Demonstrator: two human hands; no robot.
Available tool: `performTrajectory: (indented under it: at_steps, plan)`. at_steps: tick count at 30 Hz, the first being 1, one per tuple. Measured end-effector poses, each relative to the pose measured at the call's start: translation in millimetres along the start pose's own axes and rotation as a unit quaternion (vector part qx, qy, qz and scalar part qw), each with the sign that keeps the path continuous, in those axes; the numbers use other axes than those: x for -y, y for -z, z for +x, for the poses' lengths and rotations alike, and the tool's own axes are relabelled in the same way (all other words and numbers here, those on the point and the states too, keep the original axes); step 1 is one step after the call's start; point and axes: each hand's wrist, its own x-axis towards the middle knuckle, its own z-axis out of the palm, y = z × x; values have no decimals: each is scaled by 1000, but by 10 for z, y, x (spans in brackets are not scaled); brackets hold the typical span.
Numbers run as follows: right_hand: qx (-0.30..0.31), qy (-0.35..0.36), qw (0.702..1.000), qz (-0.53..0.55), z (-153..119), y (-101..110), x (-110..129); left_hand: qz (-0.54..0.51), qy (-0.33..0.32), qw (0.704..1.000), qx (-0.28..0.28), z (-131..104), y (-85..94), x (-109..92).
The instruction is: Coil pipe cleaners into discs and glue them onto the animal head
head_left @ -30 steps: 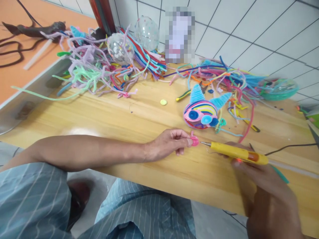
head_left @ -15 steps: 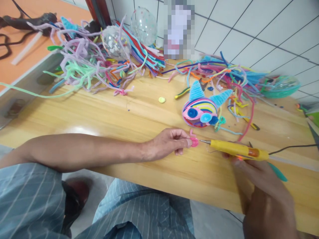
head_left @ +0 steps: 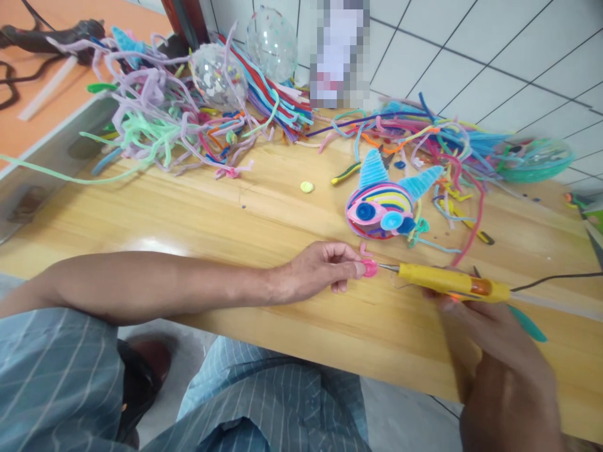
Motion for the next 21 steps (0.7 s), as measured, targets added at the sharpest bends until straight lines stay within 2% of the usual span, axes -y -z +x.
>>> performTrajectory:
  at_steps: [12, 19, 21]
  plan:
    - [13, -14, 1000, 3, 46, -16, 101, 11, -7, 1000, 0, -1, 10, 10]
    - [25, -3, 999, 39, -4, 25, 15, 12, -16, 1000, -2, 0, 15, 1]
    - [2, -19, 999, 38, -88, 74, -43, 21, -19, 1000, -1, -6, 24, -9]
